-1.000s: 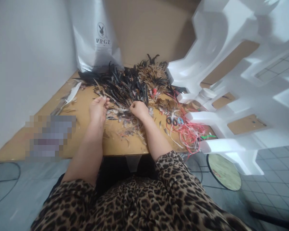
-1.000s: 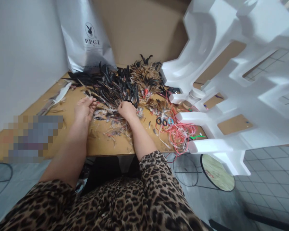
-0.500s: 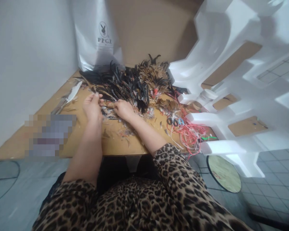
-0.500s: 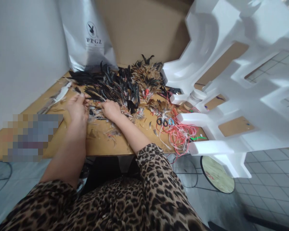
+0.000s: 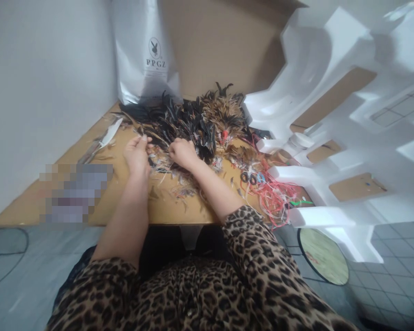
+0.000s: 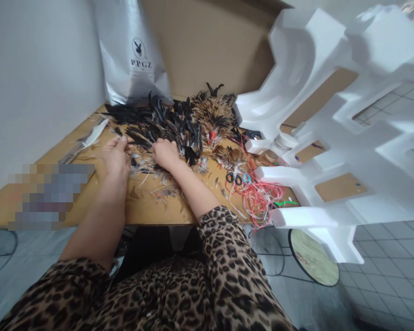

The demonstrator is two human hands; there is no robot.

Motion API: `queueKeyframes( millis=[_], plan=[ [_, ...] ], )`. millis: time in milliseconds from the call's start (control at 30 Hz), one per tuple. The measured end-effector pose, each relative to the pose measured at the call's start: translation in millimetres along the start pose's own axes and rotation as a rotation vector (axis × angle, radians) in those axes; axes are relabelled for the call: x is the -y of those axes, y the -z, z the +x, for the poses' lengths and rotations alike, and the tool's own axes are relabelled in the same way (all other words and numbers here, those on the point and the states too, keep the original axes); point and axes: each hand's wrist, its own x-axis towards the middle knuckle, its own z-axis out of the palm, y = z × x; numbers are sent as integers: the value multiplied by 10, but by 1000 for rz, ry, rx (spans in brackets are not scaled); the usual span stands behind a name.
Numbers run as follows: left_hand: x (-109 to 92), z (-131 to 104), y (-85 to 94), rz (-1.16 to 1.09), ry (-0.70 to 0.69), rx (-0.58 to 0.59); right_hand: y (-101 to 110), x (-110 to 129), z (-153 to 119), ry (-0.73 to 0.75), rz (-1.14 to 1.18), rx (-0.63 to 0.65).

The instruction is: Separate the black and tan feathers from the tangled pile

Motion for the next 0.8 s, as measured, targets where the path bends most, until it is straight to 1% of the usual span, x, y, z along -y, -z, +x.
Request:
queueKeyframes(
  millis=[100,200,300,400,467,533,667,800],
  plan=[
    [34,-22,-20,31,37,74,183,-150,-188,14,78,-77],
    [57,-74,-51,79,75,169,246,-276,-339,17,166,-160],
    [75,-138,-75,117,95,270,169,-372,-426,0,291,-221],
    [95,-183,-88,139,112,358,35,-442,-461,-35,459,-224],
    [104,-193,-94,160,114,383,-26,-476,-471,-49,567,-207],
    [106,-191,-97,170,105,387,-42,-502,-482,-54,627,-192],
    [92,-194,-101,172,55,399,25,-536,-520,-41,576,-178],
    [82,-247,-108,228,48,461,101,-542,-557,0,466,-167]
  ],
)
